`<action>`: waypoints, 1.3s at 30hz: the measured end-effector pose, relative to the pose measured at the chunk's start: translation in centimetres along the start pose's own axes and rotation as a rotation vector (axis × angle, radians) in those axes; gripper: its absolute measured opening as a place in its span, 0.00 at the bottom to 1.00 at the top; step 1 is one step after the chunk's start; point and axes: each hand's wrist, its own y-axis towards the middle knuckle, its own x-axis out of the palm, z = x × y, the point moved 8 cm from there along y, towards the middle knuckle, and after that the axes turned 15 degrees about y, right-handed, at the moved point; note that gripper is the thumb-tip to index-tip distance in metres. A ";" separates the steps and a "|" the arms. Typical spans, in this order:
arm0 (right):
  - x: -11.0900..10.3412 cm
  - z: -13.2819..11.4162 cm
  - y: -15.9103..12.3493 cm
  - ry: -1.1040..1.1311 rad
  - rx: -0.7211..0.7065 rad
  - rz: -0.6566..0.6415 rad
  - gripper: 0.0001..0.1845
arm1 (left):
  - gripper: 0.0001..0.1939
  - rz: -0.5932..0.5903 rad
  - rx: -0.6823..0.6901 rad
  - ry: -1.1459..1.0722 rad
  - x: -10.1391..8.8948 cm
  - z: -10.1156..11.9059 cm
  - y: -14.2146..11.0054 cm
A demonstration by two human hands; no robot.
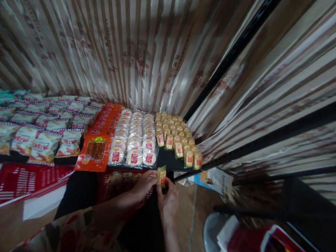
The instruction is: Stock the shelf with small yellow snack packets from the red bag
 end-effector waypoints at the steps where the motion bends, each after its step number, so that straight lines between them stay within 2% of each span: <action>1: -0.2 0.0 0.5 -0.002 0.007 0.011 0.38 | 0.10 -0.017 0.016 -0.010 0.4 0.5 0.2; 7: -0.6 0.0 3.3 -0.039 0.000 0.047 0.39 | 0.12 -0.037 0.038 -0.041 2.0 2.7 1.7; 13: -1.2 0.3 5.2 -0.119 0.010 0.091 0.36 | 0.15 -0.030 0.072 -0.032 3.2 2.8 3.7; 23: -2.1 1.6 7.6 -0.072 0.024 0.145 0.33 | 0.17 -0.091 0.040 -0.036 6.1 4.3 5.6; 31: -2.2 2.1 9.8 -0.060 0.032 0.200 0.29 | 0.21 -0.141 0.029 0.057 7.4 5.6 7.2; 39: -1.8 2.3 10.3 -0.072 0.028 0.170 0.27 | 0.22 -0.154 0.048 -0.005 8.7 4.5 9.4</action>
